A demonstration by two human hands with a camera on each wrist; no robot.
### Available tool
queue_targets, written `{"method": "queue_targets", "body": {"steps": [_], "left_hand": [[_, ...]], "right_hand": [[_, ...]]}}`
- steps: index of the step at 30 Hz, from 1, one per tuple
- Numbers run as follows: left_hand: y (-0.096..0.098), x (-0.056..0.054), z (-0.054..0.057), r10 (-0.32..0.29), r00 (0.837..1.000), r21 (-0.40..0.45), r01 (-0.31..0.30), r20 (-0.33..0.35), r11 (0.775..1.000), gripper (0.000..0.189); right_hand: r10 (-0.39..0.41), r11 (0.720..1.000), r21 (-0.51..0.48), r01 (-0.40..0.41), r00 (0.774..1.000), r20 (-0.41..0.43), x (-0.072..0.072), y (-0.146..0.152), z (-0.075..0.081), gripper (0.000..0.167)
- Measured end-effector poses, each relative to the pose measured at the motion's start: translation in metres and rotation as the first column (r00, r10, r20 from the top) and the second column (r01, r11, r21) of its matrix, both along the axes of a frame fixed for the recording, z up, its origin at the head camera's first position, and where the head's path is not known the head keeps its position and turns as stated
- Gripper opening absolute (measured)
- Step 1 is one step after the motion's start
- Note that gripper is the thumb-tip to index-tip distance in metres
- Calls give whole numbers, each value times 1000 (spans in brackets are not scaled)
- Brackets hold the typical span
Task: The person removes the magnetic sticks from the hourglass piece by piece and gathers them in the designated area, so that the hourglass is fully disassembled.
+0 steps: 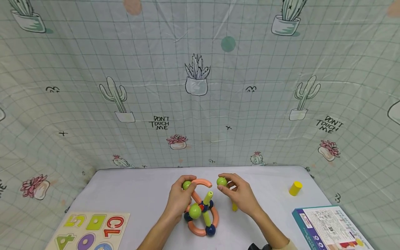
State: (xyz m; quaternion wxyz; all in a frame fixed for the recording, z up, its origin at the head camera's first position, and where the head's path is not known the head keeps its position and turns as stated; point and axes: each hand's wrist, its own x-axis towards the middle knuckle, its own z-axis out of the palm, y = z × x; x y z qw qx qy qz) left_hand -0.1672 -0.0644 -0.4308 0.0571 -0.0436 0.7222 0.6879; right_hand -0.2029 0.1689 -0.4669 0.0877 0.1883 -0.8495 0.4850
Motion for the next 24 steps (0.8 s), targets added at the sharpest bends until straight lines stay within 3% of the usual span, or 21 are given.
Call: {"method": "queue_targets", "body": {"steps": [11,24], "left_hand": [[-2,0,1,13,1000,-1,-13,15,1000,27],[-2,-1,1,18,1000,-13,-17,26,1000,26]], "right_hand": [[-72,979,197,46,989,127,-43,17,-34,40],[-52,969,245,-4,974,222,-72,23,-54,30]]}}
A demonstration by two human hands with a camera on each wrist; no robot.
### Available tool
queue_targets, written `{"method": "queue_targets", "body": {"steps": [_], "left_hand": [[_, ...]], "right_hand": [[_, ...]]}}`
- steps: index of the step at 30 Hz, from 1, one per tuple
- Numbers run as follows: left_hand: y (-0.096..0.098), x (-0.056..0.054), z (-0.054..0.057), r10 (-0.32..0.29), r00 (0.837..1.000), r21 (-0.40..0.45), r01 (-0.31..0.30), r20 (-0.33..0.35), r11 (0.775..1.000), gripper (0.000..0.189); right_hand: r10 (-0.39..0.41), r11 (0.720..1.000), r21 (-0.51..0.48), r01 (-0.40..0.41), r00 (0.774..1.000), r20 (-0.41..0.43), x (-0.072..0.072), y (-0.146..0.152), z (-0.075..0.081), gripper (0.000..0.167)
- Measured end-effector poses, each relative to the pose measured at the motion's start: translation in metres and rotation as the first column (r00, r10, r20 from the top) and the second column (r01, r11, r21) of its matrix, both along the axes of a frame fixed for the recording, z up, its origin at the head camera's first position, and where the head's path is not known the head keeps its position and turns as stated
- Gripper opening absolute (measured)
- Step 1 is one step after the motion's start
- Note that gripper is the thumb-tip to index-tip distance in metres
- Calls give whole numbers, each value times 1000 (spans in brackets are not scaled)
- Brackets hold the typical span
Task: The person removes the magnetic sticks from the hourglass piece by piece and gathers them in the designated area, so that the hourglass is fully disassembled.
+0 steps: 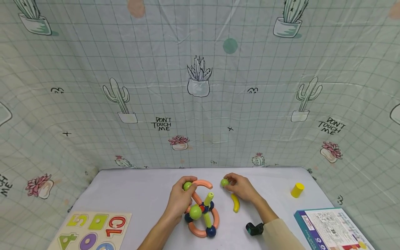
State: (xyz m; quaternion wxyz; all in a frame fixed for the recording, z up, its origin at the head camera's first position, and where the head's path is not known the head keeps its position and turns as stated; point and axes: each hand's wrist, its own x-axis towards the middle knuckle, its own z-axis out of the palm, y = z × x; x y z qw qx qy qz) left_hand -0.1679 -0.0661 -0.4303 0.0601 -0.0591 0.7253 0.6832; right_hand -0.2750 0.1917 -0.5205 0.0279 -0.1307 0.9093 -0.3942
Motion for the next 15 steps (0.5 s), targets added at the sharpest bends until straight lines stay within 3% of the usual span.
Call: {"method": "queue_targets", "body": {"steps": [8,15], "left_hand": [[0,0,-2,7,999,-24,-8,-46,1000,28],[0,0,-2,8,999,-27,-9,-45,1000,27]], "right_hand": [[-3,999,34,4,999,-37,-5,1,-4,29],[-20,999,35,21,999,-26,-5,1,-5,32]]}}
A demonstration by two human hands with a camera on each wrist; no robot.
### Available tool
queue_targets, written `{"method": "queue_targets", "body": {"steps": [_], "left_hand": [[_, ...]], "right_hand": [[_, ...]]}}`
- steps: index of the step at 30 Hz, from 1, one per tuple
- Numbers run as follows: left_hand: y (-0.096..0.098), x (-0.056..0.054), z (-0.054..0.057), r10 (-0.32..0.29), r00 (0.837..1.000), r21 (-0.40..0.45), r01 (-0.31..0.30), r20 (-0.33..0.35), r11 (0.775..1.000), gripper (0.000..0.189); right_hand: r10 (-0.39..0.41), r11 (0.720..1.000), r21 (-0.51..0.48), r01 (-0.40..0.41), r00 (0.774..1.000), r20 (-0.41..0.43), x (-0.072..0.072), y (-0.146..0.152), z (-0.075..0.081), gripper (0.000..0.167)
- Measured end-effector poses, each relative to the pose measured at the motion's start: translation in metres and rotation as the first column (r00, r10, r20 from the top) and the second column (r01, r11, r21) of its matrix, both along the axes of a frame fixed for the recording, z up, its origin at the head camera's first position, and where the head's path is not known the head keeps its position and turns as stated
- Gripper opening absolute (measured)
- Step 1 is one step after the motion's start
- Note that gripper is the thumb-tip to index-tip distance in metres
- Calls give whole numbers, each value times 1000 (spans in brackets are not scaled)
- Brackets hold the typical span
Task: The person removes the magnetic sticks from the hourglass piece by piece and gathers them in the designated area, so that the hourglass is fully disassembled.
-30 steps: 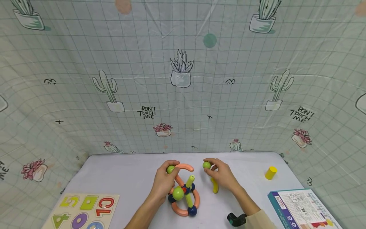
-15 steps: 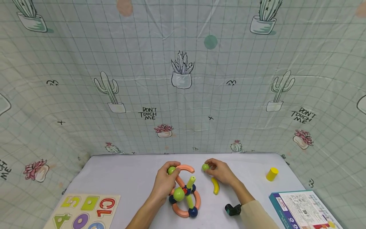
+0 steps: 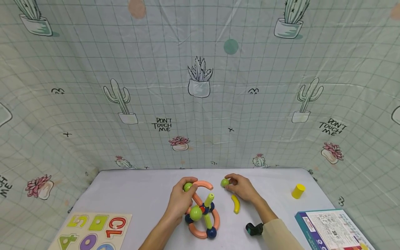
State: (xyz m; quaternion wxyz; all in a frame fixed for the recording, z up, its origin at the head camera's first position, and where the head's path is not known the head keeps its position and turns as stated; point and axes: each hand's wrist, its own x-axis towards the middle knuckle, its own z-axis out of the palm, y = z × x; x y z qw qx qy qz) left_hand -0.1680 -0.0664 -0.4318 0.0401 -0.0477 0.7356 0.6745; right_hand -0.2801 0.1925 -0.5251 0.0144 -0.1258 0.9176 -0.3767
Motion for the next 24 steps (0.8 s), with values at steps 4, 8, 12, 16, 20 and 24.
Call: {"method": "queue_targets", "body": {"steps": [4,8,12,16,20,24], "left_hand": [[1,1,1,-1,1000,16,1,18,1000,28],[1,2,2,-4,1000,23,4,23,1000,28],[0,2,2,-11,1000,28,10,19,1000,29],[-1,2,2,-18,1000,37,18,16,999,30],[-1,2,1,-22,1000,42,22,14,999,30],[-1,2,2,-22,1000,40,22,12,999,31]], "right_hand": [[-9,1000,-6,10,1000,16,0,0,-1,34],[-10,1000,-17,10,1000,22,-1,-1,-1,35],[-6,1000,-16,6,1000,20,-2,-1,-3,35],[-1,1000,-5,1,1000,22,-3,0,-4,36],[0,1000,0,0,1000,24,-4,0,-4,36],[-1,1000,3,1,1000,21,-4,0,-3,36]]}}
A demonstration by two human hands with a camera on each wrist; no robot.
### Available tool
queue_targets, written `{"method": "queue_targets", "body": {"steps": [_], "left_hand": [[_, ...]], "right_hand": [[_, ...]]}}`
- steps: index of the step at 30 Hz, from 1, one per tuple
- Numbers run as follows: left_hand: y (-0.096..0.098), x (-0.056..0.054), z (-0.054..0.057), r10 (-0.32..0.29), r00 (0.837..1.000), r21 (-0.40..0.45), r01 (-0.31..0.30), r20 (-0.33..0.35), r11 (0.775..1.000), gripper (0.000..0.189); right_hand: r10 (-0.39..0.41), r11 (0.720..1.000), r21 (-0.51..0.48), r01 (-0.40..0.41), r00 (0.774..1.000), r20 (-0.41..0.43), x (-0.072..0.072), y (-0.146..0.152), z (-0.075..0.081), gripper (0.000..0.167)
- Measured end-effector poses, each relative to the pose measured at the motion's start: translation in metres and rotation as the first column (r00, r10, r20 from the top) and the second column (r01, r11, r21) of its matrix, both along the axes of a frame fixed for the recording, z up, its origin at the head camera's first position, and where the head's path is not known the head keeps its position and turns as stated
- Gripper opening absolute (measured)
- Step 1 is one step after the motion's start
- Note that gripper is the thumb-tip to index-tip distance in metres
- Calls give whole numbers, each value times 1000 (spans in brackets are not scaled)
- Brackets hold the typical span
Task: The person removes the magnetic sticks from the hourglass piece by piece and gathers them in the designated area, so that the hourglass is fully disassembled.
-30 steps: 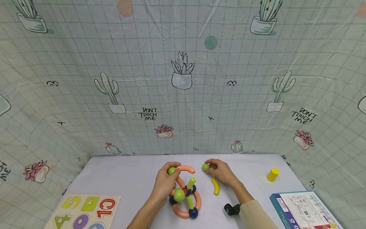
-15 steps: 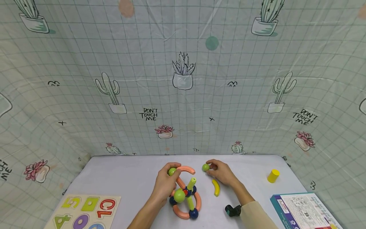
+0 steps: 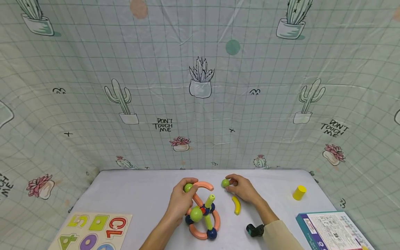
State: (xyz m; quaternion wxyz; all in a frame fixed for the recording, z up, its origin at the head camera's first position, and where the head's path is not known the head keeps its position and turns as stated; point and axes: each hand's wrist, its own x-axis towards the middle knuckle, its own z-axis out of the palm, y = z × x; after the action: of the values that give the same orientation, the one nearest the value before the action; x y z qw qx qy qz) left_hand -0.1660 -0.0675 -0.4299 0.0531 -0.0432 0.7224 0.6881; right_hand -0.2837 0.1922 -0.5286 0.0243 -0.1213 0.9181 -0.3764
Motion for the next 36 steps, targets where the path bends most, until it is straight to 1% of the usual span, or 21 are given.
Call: {"method": "queue_targets", "body": {"steps": [13,18,26,30,33,36], "left_hand": [[1,1,-1,4,1000,1,-4,3,1000,29],[0,-1,-2,6,1000,-9,-6,-12,1000,28],[0,-3,-2,2,1000,-20,-2,-24,1000,27],[0,-2,-2,5,1000,-28,-5,-26,1000,28],[0,-2,-2,4,1000,-30,-5,-24,1000,28],[0,-1,-3,0,1000,-23,-1,-17,1000,28]], "right_hand": [[0,1000,-13,0,1000,8,2,1,2,40],[13,1000,-15,-13,1000,3,2,1,5,44],[16,1000,2,-16,1000,-14,0,2,10,45],[-2,1000,-26,1,1000,-25,2,2,18,44],[-5,997,-82,2,1000,-31,6,1,29,43],[16,990,-136,-23,999,-48,12,0,43,45]]}}
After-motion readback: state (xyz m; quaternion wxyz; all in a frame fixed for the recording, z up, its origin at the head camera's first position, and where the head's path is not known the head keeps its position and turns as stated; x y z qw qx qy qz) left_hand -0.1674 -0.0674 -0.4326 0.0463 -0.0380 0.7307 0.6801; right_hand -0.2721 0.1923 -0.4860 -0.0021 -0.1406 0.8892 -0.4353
